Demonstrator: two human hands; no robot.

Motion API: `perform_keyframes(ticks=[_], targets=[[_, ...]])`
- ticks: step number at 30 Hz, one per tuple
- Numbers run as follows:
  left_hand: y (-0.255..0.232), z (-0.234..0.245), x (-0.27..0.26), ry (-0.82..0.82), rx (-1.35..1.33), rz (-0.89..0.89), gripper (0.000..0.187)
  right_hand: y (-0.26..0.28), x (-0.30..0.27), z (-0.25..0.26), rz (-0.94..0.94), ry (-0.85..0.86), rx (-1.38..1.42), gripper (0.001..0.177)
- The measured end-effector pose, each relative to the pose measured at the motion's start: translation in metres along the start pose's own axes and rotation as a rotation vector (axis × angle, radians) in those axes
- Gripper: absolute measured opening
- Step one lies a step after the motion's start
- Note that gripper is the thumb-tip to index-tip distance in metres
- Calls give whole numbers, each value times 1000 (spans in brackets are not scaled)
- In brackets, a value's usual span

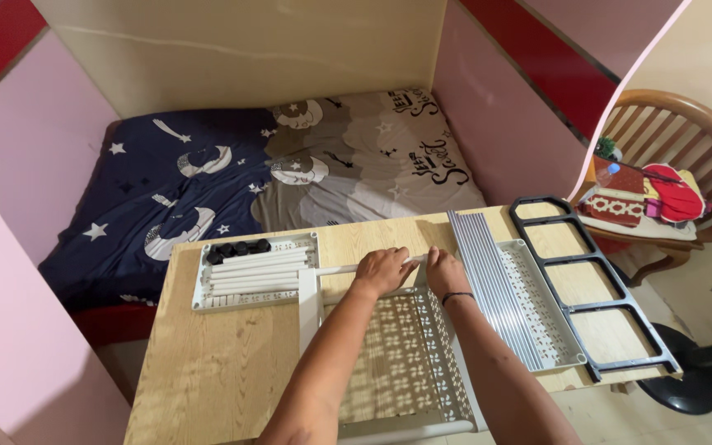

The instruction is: The person assembles a white plastic storage crate by inserting white plastic rods into the slots of perforated side panels. They connect the panels to form a rectangular frame and continue adding rods to complete the structure.

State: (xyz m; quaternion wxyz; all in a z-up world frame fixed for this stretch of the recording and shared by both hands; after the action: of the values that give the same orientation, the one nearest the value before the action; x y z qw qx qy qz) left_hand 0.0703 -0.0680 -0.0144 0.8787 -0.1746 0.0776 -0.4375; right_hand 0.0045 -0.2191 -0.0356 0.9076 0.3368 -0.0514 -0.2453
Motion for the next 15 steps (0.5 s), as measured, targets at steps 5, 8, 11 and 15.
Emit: perform_keyframes(ticks=[5, 8, 11, 15], targets=[[2, -2, 1, 21, 6, 14, 44, -3, 1, -2, -11, 10, 23, 56], [3, -3, 2, 113, 2, 74, 47, -3, 3, -2, 0, 6, 5, 56], [3, -2, 3, 142, 1, 100, 49, -6, 7, -5, 1, 1, 4, 55], [2, 0, 4, 128, 14, 107, 50, -19, 13, -13, -30, 12, 18, 54]])
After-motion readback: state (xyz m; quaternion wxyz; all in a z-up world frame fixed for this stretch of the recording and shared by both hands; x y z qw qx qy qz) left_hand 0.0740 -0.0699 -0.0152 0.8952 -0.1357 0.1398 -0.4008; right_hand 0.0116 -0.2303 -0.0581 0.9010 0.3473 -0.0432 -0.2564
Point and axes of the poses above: each hand's wrist, its own x-axis towards the middle knuckle, its own z-axis out of the back of the hand, y = z × x, the point moved 6 cm from there along x, towards the middle knuckle, and after that the axes turned 11 degrees about y, right-handed, at the moved point
